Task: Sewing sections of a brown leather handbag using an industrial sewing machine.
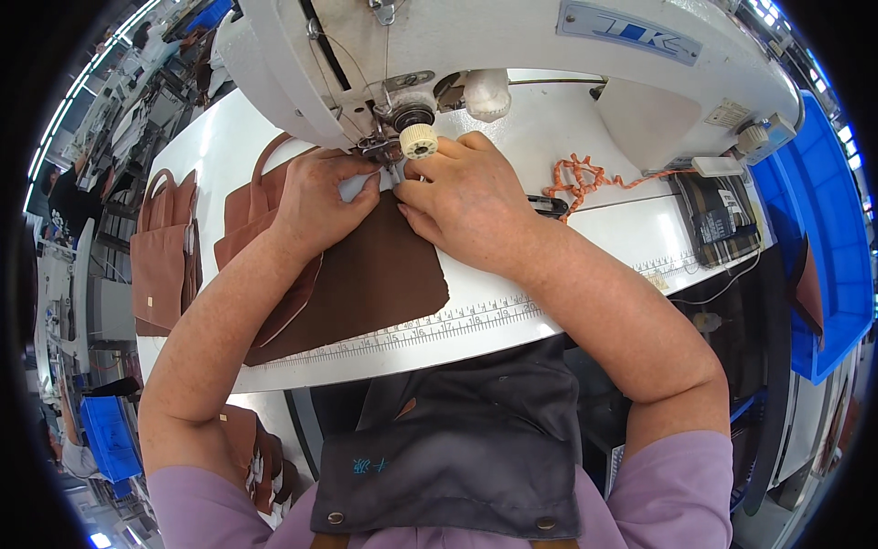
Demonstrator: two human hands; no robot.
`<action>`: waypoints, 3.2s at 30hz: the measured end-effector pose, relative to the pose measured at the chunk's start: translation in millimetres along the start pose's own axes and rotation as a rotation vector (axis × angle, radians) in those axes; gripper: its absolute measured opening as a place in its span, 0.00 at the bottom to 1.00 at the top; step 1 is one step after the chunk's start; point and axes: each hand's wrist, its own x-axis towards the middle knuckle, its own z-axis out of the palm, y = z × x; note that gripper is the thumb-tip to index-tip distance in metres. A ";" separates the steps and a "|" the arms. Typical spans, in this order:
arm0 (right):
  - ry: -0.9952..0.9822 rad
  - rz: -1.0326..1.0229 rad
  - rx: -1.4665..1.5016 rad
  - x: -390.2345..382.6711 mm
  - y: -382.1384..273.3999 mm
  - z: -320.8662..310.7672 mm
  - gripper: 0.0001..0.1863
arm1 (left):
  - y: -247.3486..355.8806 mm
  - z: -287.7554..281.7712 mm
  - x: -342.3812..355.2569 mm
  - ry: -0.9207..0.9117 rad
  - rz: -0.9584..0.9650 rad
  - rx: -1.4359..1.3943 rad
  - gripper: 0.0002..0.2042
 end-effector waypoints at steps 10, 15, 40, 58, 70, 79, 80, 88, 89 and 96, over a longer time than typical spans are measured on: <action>-0.024 0.011 0.053 -0.3 2.4 -3.4 0.08 | 69.9 -39.9 -9.7 -0.133 0.111 0.521 0.14; 0.035 0.028 0.065 -0.2 0.5 -4.9 0.08 | 81.8 -10.6 -41.9 -0.111 0.028 0.241 0.19; -0.001 0.055 -0.087 3.0 2.5 4.0 0.11 | 35.0 -15.3 -30.5 -0.158 0.073 0.161 0.24; -0.022 0.066 -0.117 3.5 2.1 1.5 0.12 | 19.8 -21.8 -24.5 -0.191 0.119 0.102 0.22; -0.009 0.066 -0.070 3.0 5.0 0.3 0.12 | -2.6 -30.7 -14.0 -0.263 0.201 0.103 0.21; 0.031 0.014 0.063 1.5 6.3 4.6 0.08 | -52.6 -49.0 16.6 -0.366 0.334 0.401 0.17; 0.036 0.019 0.073 1.1 6.2 5.2 0.08 | -49.3 -45.3 16.2 -0.362 0.331 0.401 0.17; -0.008 0.031 0.118 0.0 8.1 0.6 0.08 | 8.3 -16.6 -16.0 -0.136 0.041 -0.091 0.10; -0.017 0.027 0.119 0.4 8.2 0.1 0.08 | 8.2 -16.7 -15.7 -0.147 0.055 -0.077 0.10; -0.032 0.051 0.107 3.0 2.4 -1.9 0.10 | -5.6 -16.3 -10.5 -0.131 0.120 -0.066 0.08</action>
